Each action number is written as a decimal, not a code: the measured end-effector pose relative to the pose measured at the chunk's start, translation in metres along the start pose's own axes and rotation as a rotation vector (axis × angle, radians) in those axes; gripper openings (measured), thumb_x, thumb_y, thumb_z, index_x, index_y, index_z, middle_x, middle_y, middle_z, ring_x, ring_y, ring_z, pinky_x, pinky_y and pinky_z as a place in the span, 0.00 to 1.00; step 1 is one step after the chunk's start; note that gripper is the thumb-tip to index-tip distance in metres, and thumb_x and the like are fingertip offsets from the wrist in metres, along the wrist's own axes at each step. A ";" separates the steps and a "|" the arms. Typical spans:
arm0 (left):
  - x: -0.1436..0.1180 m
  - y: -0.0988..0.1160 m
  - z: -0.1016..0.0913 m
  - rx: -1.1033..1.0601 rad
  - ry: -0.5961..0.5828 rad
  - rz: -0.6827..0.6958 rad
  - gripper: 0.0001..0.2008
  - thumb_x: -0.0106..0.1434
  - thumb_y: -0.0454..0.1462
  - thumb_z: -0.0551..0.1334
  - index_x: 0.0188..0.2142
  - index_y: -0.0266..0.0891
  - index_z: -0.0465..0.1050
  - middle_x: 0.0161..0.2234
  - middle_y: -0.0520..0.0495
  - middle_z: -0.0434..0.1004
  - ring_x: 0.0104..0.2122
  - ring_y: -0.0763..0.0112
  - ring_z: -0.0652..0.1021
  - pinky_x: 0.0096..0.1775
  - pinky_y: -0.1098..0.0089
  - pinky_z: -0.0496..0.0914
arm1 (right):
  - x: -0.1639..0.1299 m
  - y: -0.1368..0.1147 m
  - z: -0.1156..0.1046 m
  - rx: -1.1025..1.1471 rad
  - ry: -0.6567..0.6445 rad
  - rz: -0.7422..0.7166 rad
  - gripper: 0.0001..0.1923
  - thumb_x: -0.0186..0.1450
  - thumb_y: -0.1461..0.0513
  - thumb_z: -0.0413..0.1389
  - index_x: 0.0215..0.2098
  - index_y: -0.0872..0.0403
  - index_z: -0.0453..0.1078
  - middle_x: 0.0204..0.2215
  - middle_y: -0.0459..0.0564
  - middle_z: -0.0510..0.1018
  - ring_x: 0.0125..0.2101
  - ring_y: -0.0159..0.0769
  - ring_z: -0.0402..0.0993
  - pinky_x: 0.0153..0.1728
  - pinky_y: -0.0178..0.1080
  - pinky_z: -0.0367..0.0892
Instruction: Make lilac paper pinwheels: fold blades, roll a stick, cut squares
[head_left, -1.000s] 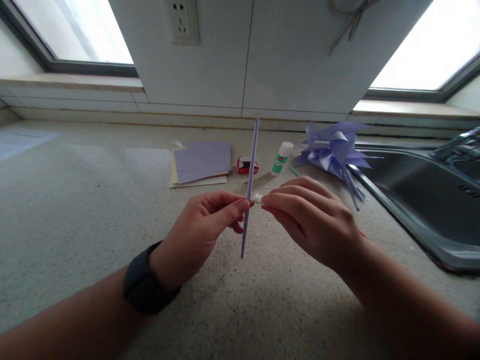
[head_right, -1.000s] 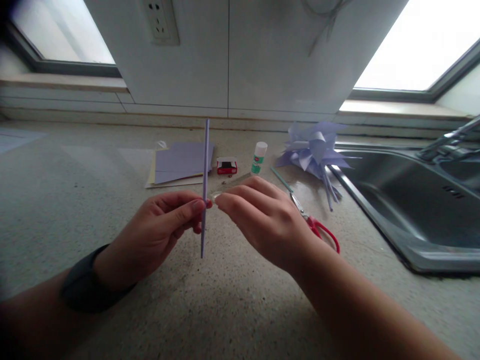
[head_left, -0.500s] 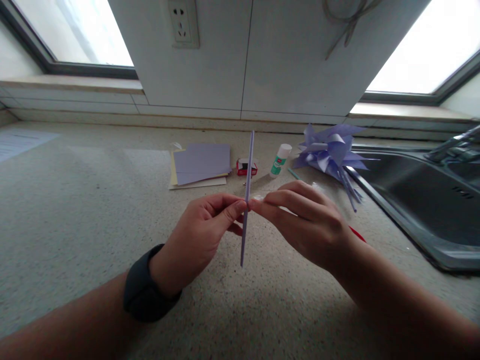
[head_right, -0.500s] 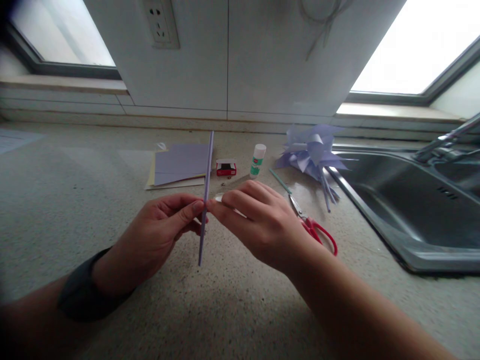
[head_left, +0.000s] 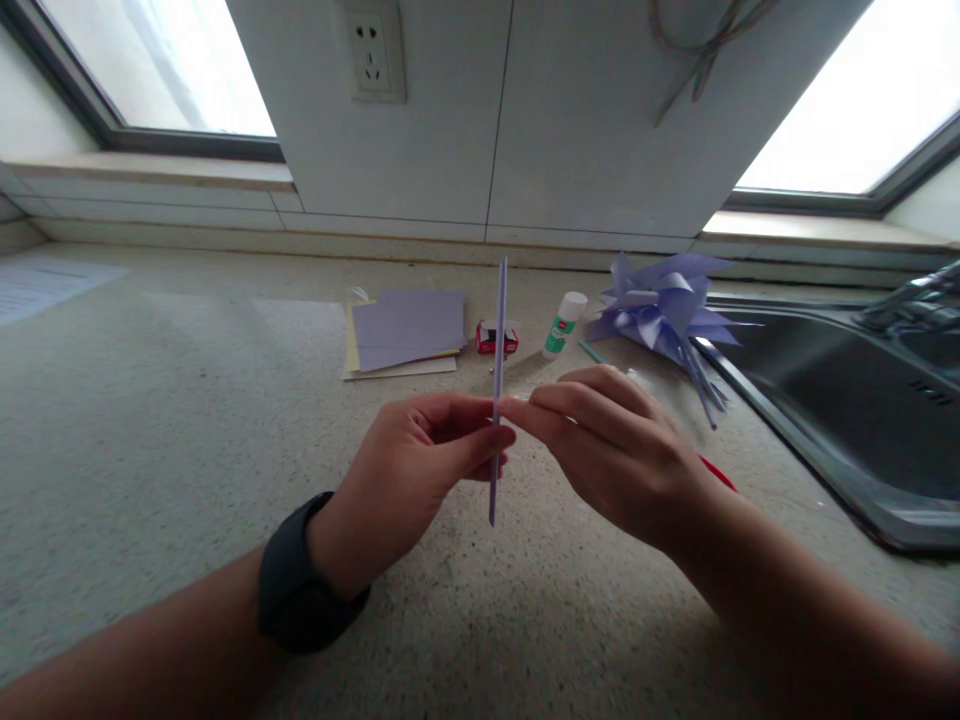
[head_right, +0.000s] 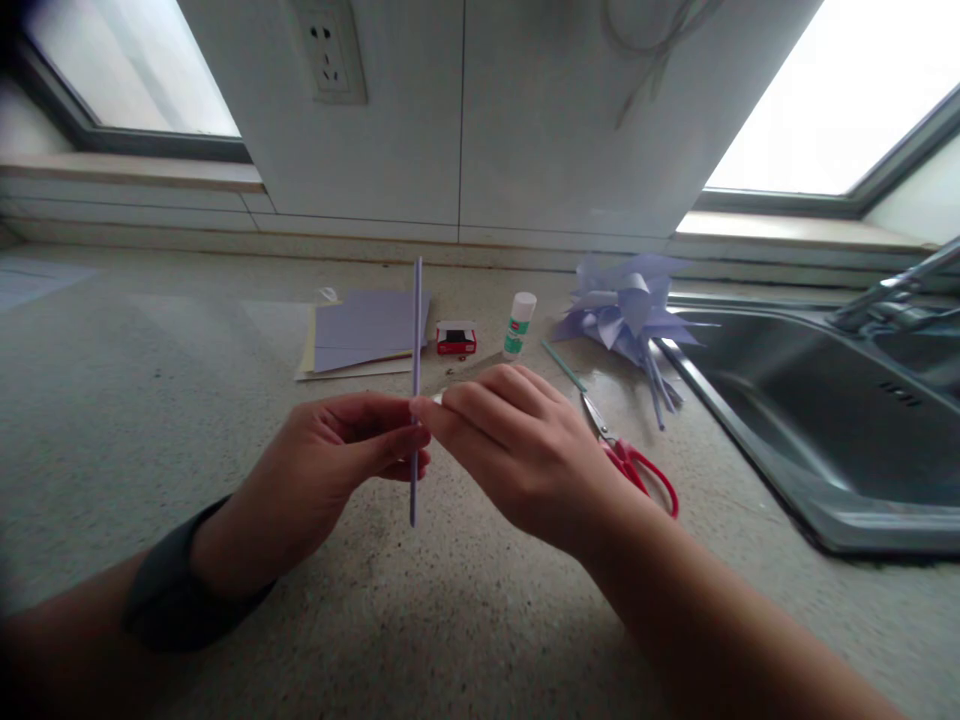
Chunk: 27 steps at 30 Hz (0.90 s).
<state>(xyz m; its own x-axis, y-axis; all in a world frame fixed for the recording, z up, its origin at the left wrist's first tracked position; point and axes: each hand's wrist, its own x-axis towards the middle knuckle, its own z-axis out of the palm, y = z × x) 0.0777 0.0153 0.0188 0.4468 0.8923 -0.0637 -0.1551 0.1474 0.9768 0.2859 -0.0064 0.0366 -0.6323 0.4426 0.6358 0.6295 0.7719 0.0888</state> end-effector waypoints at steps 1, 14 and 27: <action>0.000 0.000 0.000 -0.024 -0.006 -0.013 0.07 0.59 0.39 0.72 0.38 0.43 0.83 0.30 0.52 0.82 0.29 0.76 0.79 0.35 0.75 0.77 | 0.000 0.001 0.001 0.015 0.009 0.006 0.16 0.68 0.71 0.59 0.54 0.61 0.70 0.39 0.55 0.79 0.38 0.40 0.70 0.39 0.45 0.71; -0.001 0.000 0.009 -0.178 0.061 -0.051 0.07 0.59 0.35 0.72 0.38 0.37 0.83 0.34 0.47 0.84 0.32 0.72 0.81 0.40 0.69 0.79 | 0.000 0.002 0.002 0.120 0.070 0.085 0.10 0.67 0.70 0.59 0.46 0.57 0.70 0.35 0.53 0.79 0.36 0.38 0.71 0.37 0.42 0.72; -0.003 -0.002 0.012 -0.228 -0.015 -0.008 0.07 0.63 0.35 0.69 0.42 0.41 0.82 0.34 0.50 0.84 0.33 0.74 0.82 0.41 0.71 0.80 | 0.002 0.004 0.003 0.085 0.062 0.084 0.08 0.67 0.71 0.60 0.44 0.60 0.72 0.33 0.53 0.77 0.34 0.37 0.69 0.36 0.42 0.70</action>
<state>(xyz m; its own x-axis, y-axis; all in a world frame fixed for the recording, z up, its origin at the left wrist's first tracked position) 0.0871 0.0077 0.0196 0.4614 0.8847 -0.0663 -0.3458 0.2482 0.9049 0.2856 -0.0013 0.0360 -0.5483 0.4802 0.6847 0.6369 0.7703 -0.0303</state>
